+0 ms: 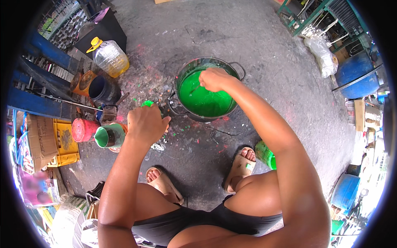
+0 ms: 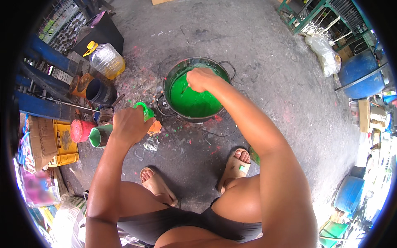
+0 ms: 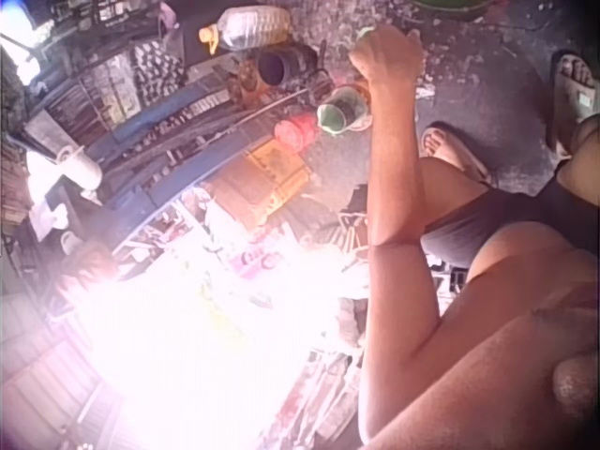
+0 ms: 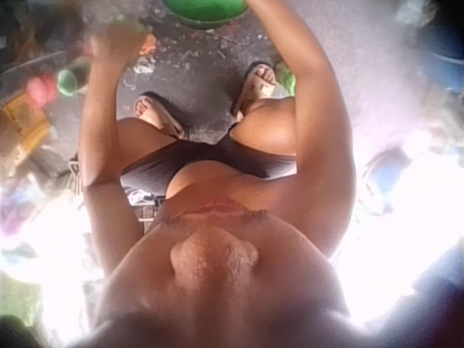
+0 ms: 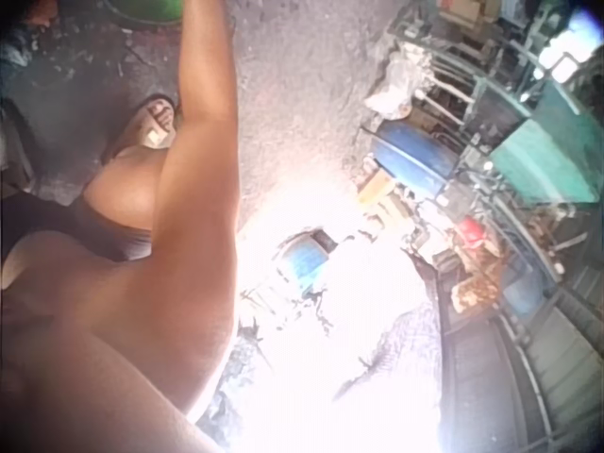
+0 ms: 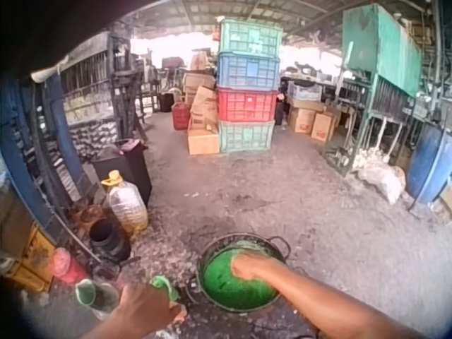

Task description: The person mixes green liquid in a bucket, then moves to a table to assemble white candle cups by inserting wicks and securing them with a small tool. The person handles multiple candle cups and wicks one at a time.

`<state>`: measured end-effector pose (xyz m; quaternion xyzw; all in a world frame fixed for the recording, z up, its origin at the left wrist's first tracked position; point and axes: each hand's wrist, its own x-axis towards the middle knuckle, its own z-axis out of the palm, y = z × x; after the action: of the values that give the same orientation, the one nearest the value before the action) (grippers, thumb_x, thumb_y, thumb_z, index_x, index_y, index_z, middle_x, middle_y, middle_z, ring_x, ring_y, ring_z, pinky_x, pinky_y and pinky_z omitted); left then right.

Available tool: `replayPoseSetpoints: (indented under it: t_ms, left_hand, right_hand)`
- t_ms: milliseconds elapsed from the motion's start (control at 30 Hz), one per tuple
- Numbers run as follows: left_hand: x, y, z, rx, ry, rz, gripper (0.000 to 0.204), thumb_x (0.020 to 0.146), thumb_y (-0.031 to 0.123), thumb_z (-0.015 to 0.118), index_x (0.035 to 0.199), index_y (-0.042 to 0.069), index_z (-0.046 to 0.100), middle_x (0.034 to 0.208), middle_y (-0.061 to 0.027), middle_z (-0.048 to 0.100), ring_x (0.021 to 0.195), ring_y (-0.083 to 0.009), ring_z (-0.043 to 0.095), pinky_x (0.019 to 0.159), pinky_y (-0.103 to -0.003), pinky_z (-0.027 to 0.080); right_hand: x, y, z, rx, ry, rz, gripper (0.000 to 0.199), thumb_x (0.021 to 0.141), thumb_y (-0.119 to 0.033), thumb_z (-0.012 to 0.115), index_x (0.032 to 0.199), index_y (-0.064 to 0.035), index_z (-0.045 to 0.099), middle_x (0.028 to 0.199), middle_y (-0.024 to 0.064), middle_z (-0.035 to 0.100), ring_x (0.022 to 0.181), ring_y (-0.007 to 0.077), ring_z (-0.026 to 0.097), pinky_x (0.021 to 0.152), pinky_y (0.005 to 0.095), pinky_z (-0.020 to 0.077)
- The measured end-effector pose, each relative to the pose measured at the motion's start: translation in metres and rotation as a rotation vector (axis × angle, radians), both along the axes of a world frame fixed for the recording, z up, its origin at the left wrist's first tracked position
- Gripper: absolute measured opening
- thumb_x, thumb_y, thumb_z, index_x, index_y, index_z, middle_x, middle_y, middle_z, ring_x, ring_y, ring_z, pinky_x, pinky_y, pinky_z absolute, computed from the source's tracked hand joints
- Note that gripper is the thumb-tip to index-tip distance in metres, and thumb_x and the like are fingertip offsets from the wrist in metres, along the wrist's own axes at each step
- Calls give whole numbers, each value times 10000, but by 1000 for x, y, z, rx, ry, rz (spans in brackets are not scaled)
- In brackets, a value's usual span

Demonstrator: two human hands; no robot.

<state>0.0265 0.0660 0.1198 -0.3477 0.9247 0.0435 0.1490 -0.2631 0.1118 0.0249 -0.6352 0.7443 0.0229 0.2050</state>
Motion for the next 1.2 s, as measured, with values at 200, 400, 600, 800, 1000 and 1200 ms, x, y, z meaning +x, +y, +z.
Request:
replayPoseSetpoints:
  t_ms: [200, 400, 600, 800, 1000, 1200]
  left_hand:
    - [3, -1, 2, -12, 1, 9, 489, 924, 497, 758, 905, 9, 773, 857, -187, 775, 845, -361, 782, 746, -456, 609]
    - [1, 2, 1, -15, 0, -4, 494, 924, 502, 754, 923, 8, 768, 864, -188, 778, 846, -363, 783, 745, -453, 609]
    - [9, -1, 1, -34, 9, 6, 496, 928, 506, 748, 935, 9, 761, 843, -178, 773, 840, -355, 783, 740, -449, 608]
    - [3, 4, 1, -35, 7, -18, 492, 933, 503, 744, 932, 12, 762, 842, -176, 772, 838, -350, 784, 730, -452, 610]
    - [6, 4, 1, -28, 13, -9, 491, 933, 503, 744, 938, 13, 766, 854, -178, 775, 838, -354, 783, 742, -457, 612]
    - [3, 6, 2, -43, 2, -23, 490, 937, 503, 739, 951, 14, 765, 865, -175, 779, 839, -351, 784, 743, -454, 611]
  right_hand:
    - [-1, -6, 11, 141, 378, -14, 142, 867, -163, 739, 960, -94, 821, 1033, 130, 806, 982, 304, 785, 810, 472, 596]
    - [2, 3, -10, -73, -109, -35, 150, 918, -151, 675, 925, -71, 802, 1017, 184, 791, 1009, 355, 765, 835, 511, 579]
    - [-8, -4, 13, 440, 380, -21, 191, 884, -123, 709, 1029, -70, 821, 1025, 180, 792, 985, 334, 769, 785, 493, 583]
    - [-12, 1, -14, 8, 128, -62, 161, 891, -169, 726, 988, -74, 814, 1018, 160, 799, 1038, 352, 761, 862, 472, 582]
    - [-9, 5, -4, 482, 250, 93, 186, 884, -139, 701, 1012, -64, 813, 973, 174, 791, 926, 338, 771, 762, 470, 586]
    - [-13, -4, -14, 25, 317, -77, 206, 859, -127, 694, 1014, -91, 824, 1062, 166, 797, 974, 335, 772, 825, 476, 582]
